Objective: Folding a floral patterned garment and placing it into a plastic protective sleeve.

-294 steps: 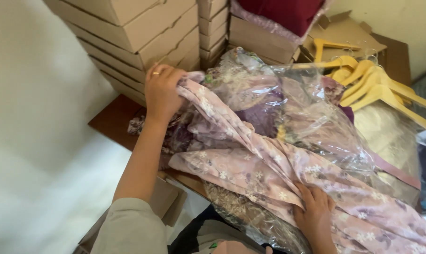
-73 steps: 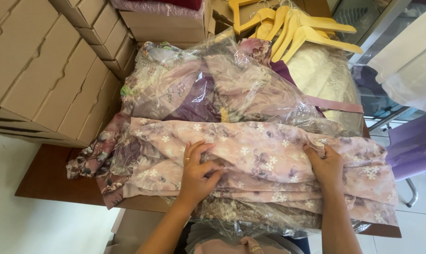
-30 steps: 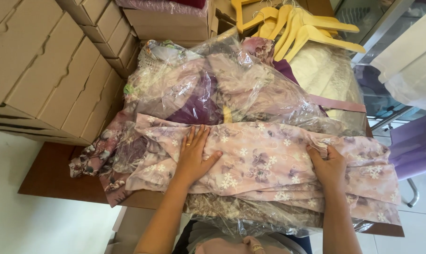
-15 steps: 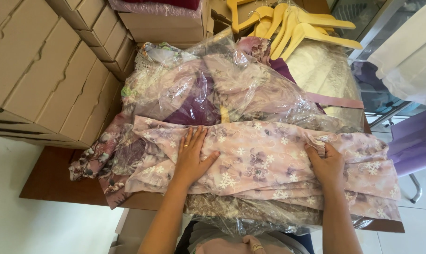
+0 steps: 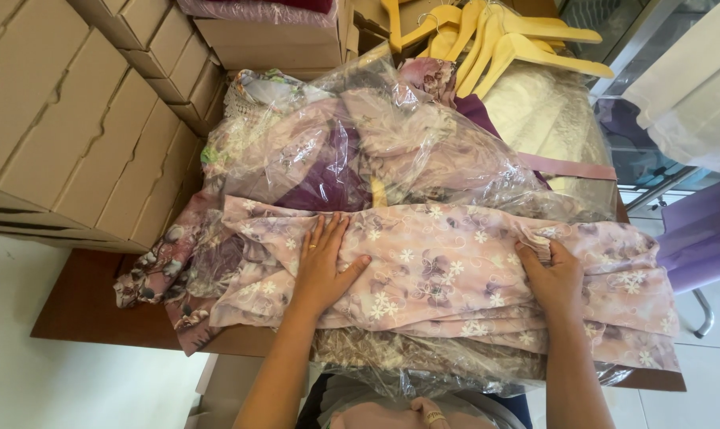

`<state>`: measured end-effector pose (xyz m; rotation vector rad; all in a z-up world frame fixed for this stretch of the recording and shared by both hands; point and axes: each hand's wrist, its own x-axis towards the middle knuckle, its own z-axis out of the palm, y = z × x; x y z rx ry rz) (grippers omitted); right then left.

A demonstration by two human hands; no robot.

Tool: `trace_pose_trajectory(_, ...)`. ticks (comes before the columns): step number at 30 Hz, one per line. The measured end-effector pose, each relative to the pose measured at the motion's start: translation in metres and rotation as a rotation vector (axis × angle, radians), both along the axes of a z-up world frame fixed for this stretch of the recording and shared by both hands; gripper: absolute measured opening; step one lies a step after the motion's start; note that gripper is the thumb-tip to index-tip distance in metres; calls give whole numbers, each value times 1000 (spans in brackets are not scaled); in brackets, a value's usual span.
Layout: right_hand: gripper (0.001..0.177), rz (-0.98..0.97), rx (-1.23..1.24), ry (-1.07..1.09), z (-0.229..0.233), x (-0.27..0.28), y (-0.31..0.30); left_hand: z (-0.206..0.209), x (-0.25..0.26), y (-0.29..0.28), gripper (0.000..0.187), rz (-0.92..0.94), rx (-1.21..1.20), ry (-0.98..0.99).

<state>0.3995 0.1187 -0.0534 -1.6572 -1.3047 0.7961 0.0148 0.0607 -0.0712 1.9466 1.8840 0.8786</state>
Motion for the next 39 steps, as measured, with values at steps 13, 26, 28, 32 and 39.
trace_pose_trajectory(13,22,1,6,8,-1,0,0,2,0,-1,85,-6,13,-17)
trace_pose_trajectory(26,29,-1,23,-47,12,-6,-1,4,0,-1,84,-11,64,-4)
trace_pose_trajectory(28,30,-11,31,-65,11,-3,3,7,0,4,83,-21,80,-2)
trace_pose_trajectory(32,31,-2,28,-123,8,-3,3,7,0,0,81,-17,106,-3)
trace_pose_trajectory(39,31,-19,11,-106,14,-10,6,6,0,4,80,-7,123,-22)
